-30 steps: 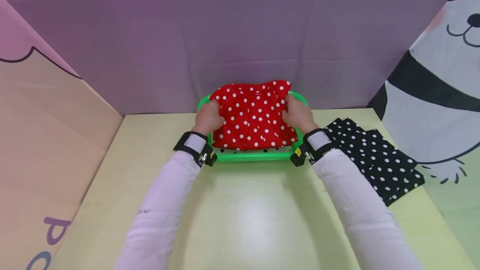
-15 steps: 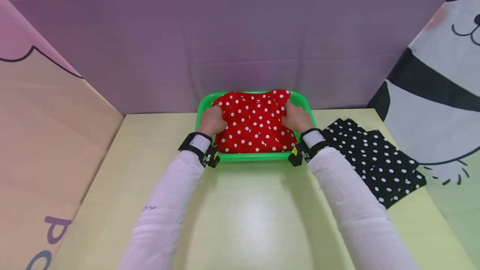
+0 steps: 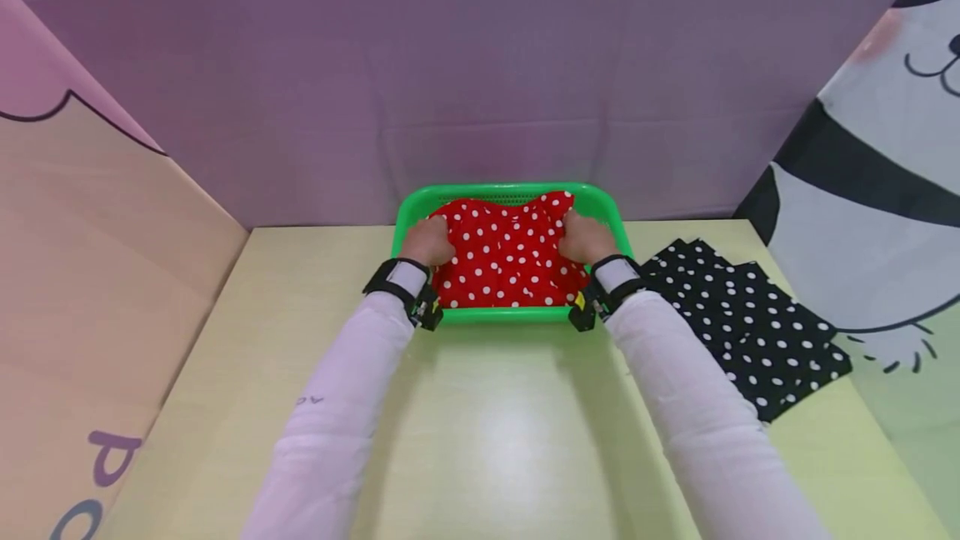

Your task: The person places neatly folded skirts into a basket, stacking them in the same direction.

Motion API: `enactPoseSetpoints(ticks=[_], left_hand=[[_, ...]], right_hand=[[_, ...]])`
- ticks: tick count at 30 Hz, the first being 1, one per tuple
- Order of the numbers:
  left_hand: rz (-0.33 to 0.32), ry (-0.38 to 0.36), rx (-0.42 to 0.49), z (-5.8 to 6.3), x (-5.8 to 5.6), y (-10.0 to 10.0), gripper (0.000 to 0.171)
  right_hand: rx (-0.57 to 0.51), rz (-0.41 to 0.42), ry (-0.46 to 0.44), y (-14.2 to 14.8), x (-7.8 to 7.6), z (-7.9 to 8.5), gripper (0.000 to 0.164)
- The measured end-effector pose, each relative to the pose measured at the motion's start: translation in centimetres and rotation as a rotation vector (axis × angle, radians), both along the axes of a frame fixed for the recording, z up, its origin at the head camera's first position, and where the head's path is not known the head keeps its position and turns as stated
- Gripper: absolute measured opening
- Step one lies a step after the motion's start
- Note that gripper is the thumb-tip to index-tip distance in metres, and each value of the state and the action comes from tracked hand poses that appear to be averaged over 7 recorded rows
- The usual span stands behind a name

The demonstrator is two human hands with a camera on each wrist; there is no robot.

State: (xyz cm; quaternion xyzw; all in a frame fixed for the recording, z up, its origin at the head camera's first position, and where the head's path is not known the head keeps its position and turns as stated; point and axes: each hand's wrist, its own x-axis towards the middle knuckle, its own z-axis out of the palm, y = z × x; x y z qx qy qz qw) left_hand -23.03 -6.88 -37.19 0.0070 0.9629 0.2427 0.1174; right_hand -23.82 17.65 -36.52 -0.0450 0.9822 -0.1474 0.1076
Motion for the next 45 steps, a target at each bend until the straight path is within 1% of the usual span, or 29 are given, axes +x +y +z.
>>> enactPoseSetpoints(ticks=[7, 11, 14, 17, 22, 24, 28, 31, 34, 36, 38, 41, 43, 45], left_hand=[[-0.001, -0.021, -0.023, -0.2, -0.3, 0.3, 0.031], [-0.011, -0.022, -0.020, -0.2, -0.3, 0.5, 0.026], [-0.015, -0.025, -0.010, -0.2, -0.4, 0.5, 0.018], [-0.007, -0.030, 0.001, -0.2, -0.5, 0.5, 0.014], [-0.011, -0.057, 0.019, -0.5, -0.6, 0.3, 0.014], [-0.022, -0.079, 0.016, -0.5, -0.6, 0.2, 0.014], [-0.072, -0.111, -0.018, -0.4, -0.5, 0.0, 0.017], [-0.125, -0.150, -0.032, -0.2, -0.3, -0.2, 0.020], [-0.153, -0.215, -0.019, -0.2, -0.2, -0.4, 0.026], [-0.165, -0.241, -0.016, -0.2, -0.2, -0.5, 0.032], [-0.179, -0.238, -0.015, -0.3, -0.2, -0.7, 0.037], [-0.194, -0.208, -0.015, -0.4, -0.1, -0.9, 0.037], [-0.193, -0.182, -0.009, -0.5, 0.0, -1.0, 0.034], [-0.186, -0.157, -0.004, -0.3, 0.1, -1.1, 0.033]], right_hand=[[-0.022, -0.013, -0.046, -0.1, -0.1, -0.1, 0.033], [-0.026, 0.012, -0.061, 0.0, -0.1, -0.2, 0.033], [-0.036, 0.024, -0.072, 0.1, -0.1, -0.3, 0.034], [-0.039, 0.016, -0.094, 0.2, -0.1, -0.4, 0.036], [-0.014, -0.006, -0.130, 0.3, -0.1, -0.8, 0.033], [-0.014, -0.015, -0.142, 0.4, -0.2, -0.9, 0.032], [-0.032, -0.012, -0.167, 0.5, -0.2, -1.0, 0.032], [-0.022, 0.022, -0.205, 0.7, 0.0, -1.1, 0.035], [-0.009, 0.060, -0.250, 0.8, 0.1, -1.2, 0.040], [-0.015, 0.068, -0.273, 0.8, 0.2, -1.2, 0.043], [-0.025, 0.067, -0.281, 0.9, 0.3, -1.2, 0.046], [-0.030, 0.070, -0.264, 1.1, 0.4, -1.2, 0.049], [-0.031, 0.074, -0.229, 1.3, 0.4, -1.2, 0.050], [-0.025, 0.090, -0.172, 1.5, 0.4, -1.2, 0.049]])
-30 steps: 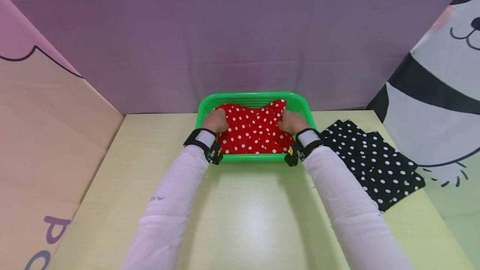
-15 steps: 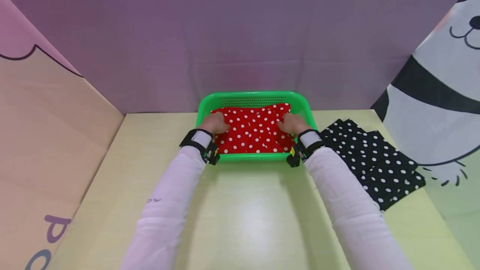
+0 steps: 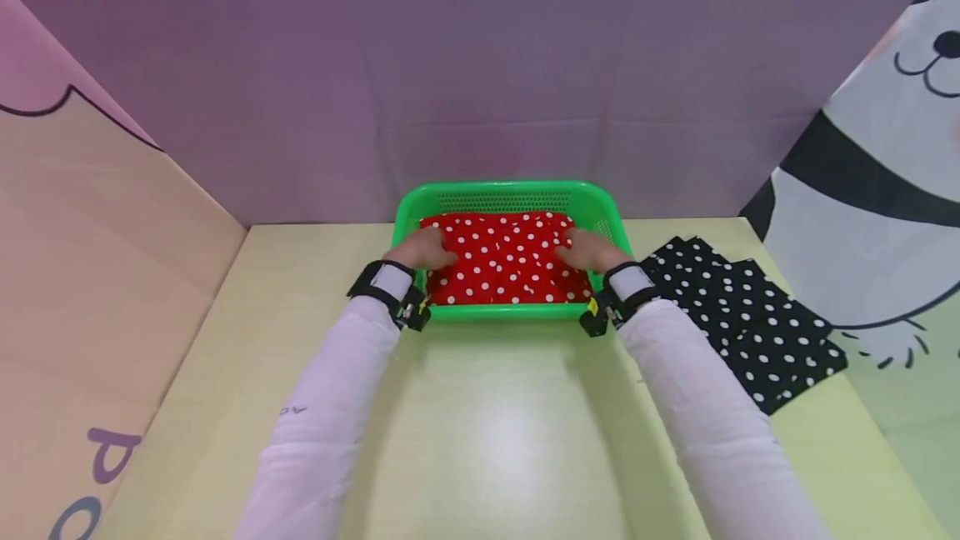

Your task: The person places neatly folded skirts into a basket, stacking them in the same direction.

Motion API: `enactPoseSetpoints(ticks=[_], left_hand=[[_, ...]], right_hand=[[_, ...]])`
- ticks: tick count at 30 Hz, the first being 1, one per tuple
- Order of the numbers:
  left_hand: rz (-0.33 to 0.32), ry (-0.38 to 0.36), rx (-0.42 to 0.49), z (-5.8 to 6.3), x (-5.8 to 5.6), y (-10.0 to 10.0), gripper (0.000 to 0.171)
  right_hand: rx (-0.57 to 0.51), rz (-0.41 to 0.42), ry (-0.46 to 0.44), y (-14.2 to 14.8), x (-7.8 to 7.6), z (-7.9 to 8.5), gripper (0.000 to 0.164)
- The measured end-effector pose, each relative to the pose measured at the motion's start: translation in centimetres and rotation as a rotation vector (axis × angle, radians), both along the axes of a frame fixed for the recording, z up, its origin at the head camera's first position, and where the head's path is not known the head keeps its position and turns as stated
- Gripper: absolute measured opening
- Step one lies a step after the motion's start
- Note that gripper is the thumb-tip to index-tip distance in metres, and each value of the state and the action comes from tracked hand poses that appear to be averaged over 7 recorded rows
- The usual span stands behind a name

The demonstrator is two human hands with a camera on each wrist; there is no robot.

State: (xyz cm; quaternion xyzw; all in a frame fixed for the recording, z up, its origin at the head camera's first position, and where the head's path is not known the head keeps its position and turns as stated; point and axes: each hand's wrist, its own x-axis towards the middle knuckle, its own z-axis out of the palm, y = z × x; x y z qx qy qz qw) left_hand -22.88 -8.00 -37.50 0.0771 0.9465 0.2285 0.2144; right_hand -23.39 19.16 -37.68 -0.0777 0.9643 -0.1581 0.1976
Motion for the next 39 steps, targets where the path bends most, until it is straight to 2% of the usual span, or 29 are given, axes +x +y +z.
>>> enactPoseSetpoints(ticks=[5, 11, 20, 28, 33, 39], left_hand=[[0.000, 0.074, -0.012, 0.6, 0.7, -0.4, 0.038], [0.012, 0.196, -0.020, 0.6, 2.4, -0.9, 0.036], [0.081, 0.438, 0.032, -1.1, 5.8, -2.1, 0.015], [0.063, 0.620, 0.078, -2.1, 8.8, -3.1, 0.009], [0.062, 0.695, 0.095, -2.6, 10.8, -3.4, 0.009], [0.049, 0.737, 0.085, -4.6, 12.8, -3.3, 0.007]], right_hand=[[-0.025, 0.046, 0.173, 0.7, 0.5, -0.1, 0.040], [-0.067, 0.067, 0.327, 1.4, 2.2, -0.3, 0.027], [-0.106, 0.096, 0.542, 2.2, 5.1, -0.9, 0.010], [-0.139, 0.088, 0.727, 2.6, 7.9, -2.1, 0.005], [-0.152, 0.080, 0.819, 2.6, 9.7, -2.9, 0.008], [-0.138, 0.079, 0.890, 3.1, 11.7, -4.0, 0.010]])
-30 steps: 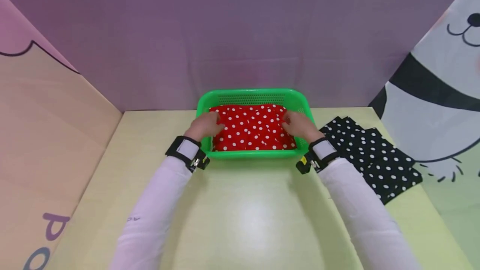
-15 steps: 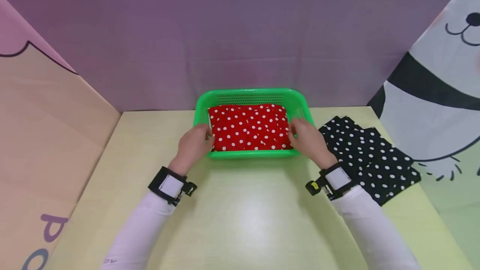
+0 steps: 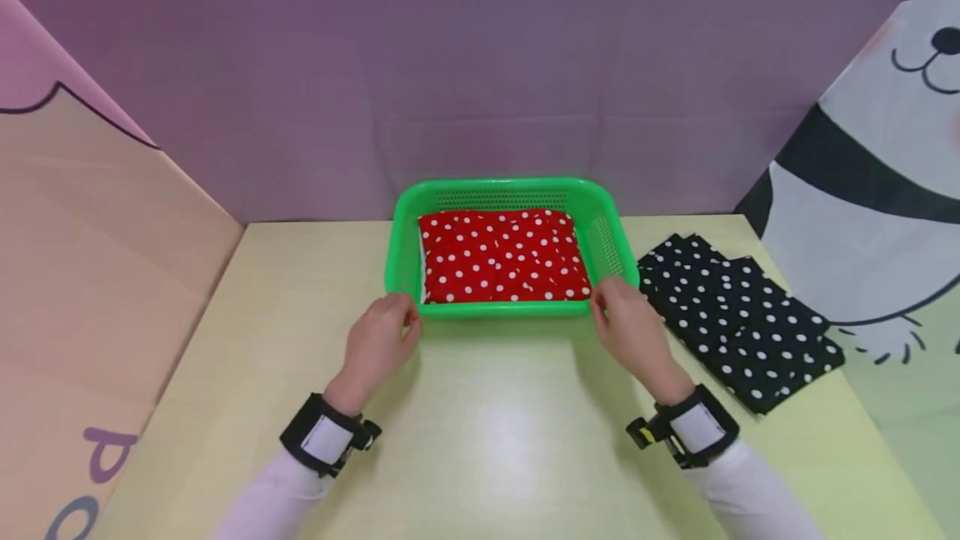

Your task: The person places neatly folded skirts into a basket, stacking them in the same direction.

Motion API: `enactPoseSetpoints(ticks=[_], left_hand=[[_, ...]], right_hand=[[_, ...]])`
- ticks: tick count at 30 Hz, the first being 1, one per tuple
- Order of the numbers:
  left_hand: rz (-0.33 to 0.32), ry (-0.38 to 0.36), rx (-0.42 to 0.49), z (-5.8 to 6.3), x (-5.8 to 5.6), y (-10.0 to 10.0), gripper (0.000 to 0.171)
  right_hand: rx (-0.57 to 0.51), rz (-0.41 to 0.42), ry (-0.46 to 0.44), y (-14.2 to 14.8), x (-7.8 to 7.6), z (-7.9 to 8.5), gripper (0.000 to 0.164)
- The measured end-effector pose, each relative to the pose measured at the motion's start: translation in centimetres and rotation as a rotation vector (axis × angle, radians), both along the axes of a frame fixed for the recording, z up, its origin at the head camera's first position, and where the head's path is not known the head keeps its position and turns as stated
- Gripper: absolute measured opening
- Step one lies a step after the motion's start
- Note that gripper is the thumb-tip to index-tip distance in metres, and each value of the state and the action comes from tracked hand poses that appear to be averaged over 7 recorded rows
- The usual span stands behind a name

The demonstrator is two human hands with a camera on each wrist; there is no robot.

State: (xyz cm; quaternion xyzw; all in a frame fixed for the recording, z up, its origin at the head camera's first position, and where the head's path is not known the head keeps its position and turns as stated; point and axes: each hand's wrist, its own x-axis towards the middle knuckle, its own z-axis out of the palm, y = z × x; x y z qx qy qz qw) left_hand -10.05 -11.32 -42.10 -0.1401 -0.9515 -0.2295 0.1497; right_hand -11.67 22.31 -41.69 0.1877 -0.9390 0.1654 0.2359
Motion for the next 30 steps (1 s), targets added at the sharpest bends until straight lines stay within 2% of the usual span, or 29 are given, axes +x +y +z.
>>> enactPoseSetpoints(ticks=[4, 8, 16, 23, 27, 30], left_hand=[[0.010, 0.022, -0.007, -1.3, 0.9, 0.1, 0.009], [0.014, 0.010, -0.019, -2.3, 1.6, 0.1, 0.012], [-0.023, -0.013, -0.026, -3.3, 2.4, 0.1, 0.012], [-0.085, 0.046, -0.031, -4.1, 2.4, 0.1, 0.012], [-0.120, 0.018, -0.042, -4.4, 2.5, 0.2, 0.017], [-0.144, -0.012, -0.051, -4.6, 2.7, 0.3, 0.025]], right_hand=[[0.024, 0.009, 0.028, 0.7, 1.1, -0.9, 0.012], [0.064, 0.039, 0.051, 1.5, 1.8, -1.8, 0.012], [0.173, 0.017, 0.069, 4.4, 1.7, -3.8, 0.015], [0.237, -0.063, 0.098, 7.1, 1.2, -4.5, 0.016], [0.223, -0.128, 0.053, 8.6, 0.8, -4.8, 0.016], [0.203, -0.191, -0.015, 9.8, 0.5, -5.1, 0.018]])
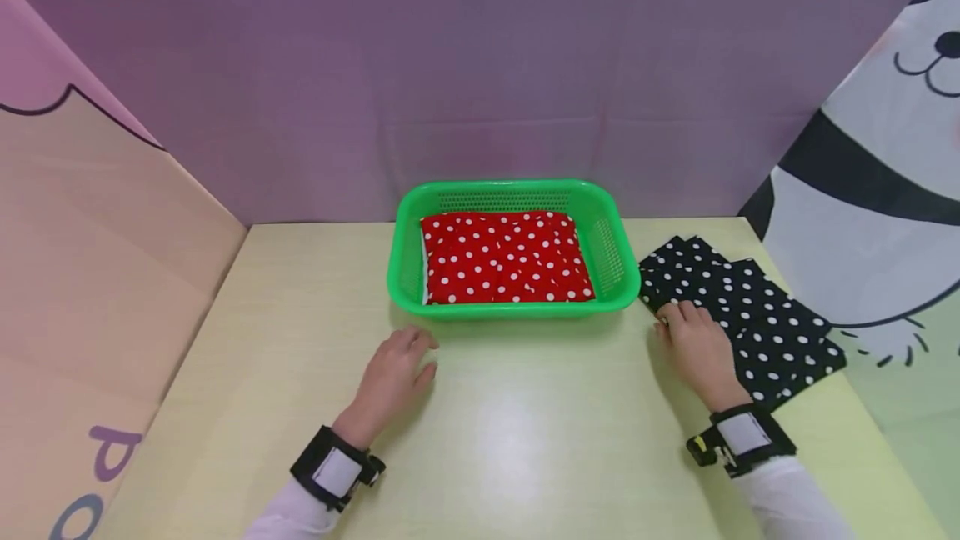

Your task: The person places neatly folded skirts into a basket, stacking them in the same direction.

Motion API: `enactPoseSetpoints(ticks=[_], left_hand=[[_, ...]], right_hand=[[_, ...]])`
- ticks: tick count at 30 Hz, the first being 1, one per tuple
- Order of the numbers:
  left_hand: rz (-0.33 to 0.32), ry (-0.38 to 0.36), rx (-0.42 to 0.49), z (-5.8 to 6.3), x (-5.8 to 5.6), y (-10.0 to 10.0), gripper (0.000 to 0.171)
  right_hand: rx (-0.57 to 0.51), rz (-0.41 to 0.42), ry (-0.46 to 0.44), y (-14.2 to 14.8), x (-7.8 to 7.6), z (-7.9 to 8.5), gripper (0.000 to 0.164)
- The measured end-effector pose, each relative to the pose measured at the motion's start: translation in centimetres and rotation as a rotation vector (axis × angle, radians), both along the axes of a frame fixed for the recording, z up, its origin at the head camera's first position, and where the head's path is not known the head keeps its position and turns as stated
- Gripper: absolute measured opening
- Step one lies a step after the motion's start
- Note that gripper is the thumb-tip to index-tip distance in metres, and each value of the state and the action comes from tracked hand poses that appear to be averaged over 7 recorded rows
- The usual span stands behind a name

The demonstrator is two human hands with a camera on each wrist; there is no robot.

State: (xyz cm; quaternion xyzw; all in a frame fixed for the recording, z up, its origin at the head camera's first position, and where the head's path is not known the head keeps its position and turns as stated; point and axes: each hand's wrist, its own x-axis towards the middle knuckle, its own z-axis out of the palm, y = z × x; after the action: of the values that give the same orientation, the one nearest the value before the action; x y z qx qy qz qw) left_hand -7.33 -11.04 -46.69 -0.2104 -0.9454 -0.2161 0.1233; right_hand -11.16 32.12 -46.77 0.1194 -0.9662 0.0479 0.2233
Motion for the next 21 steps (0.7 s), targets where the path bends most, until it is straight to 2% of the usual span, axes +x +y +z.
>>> enactPoseSetpoints(ticks=[6, 14, 18, 21], left_hand=[[-0.020, -0.022, -0.030, -0.3, 0.4, 0.1, 0.038], [-0.010, -0.030, -0.030, -0.1, 0.8, 0.4, 0.042], [-0.009, -0.029, -0.030, -0.1, 0.9, 0.5, 0.043], [-0.010, -0.031, -0.034, -0.1, 0.9, 0.6, 0.043]], right_hand=[[-0.037, -0.181, -0.181, 2.0, -0.7, -0.1, 0.036], [-0.072, -0.374, -0.386, 4.0, -1.7, 0.5, 0.052], [-0.093, -0.487, -0.531, 5.2, -2.4, 0.9, 0.061], [-0.095, -0.541, -0.644, 5.7, -2.8, 1.1, 0.064]])
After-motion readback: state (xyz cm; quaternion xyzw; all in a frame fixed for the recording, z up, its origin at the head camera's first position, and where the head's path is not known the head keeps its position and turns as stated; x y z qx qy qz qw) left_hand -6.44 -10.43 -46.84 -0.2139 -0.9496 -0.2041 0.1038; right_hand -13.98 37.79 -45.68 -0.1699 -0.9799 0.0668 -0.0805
